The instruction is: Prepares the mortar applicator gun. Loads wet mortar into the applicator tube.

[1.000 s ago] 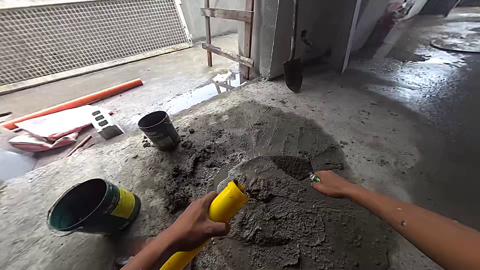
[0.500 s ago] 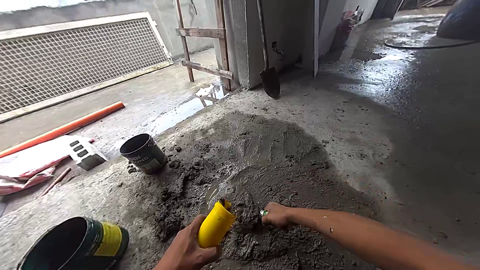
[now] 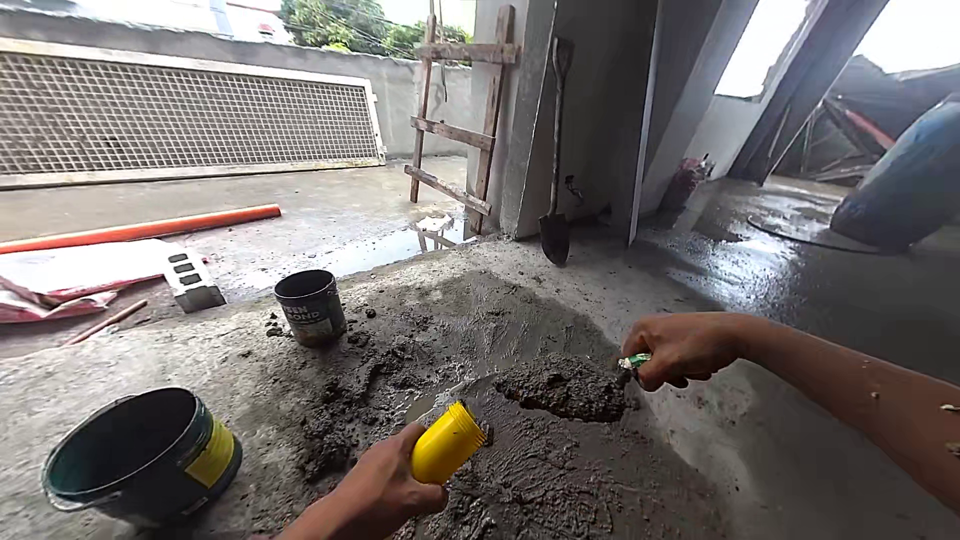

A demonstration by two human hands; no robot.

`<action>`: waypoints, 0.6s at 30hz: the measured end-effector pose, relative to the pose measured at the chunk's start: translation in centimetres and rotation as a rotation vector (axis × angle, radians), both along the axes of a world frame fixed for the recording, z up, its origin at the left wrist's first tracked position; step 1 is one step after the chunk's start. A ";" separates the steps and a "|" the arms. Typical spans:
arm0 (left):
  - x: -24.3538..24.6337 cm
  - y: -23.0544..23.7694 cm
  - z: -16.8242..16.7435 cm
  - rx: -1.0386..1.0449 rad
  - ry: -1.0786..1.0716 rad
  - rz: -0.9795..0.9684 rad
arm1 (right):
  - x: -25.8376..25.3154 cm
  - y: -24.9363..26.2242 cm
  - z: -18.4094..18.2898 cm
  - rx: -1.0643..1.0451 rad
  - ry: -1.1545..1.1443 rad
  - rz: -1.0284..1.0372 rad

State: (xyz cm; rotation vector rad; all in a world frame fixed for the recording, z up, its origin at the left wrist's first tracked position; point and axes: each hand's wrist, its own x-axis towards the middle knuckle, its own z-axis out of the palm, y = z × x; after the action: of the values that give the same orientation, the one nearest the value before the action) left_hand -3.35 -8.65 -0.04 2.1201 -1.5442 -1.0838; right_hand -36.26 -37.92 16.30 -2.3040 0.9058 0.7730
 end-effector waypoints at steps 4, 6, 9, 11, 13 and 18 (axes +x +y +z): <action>-0.1 0.4 0.3 -0.037 0.027 -0.025 | 4.4 3.3 6.0 -0.109 0.107 0.125; -0.1 0.6 0.9 -0.054 0.063 -0.027 | 8.0 5.6 7.1 -0.190 0.156 0.227; 0.4 1.1 1.4 -0.073 0.125 -0.028 | 12.6 8.2 7.7 -0.329 0.141 0.425; 1.2 1.5 1.9 -0.085 0.152 -0.010 | 15.0 10.1 10.1 -0.495 0.197 0.564; 2.0 2.0 2.6 -0.114 0.172 0.013 | 16.2 11.7 12.6 -0.648 0.202 0.656; 2.7 2.6 3.7 -0.158 0.187 0.076 | 17.3 14.4 14.2 -0.829 0.152 0.755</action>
State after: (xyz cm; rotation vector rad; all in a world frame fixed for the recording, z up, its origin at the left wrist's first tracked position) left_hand -0.61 -6.06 3.67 1.8995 -1.4022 -1.0632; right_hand -18.96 -23.54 30.52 -3.4501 0.4096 0.9976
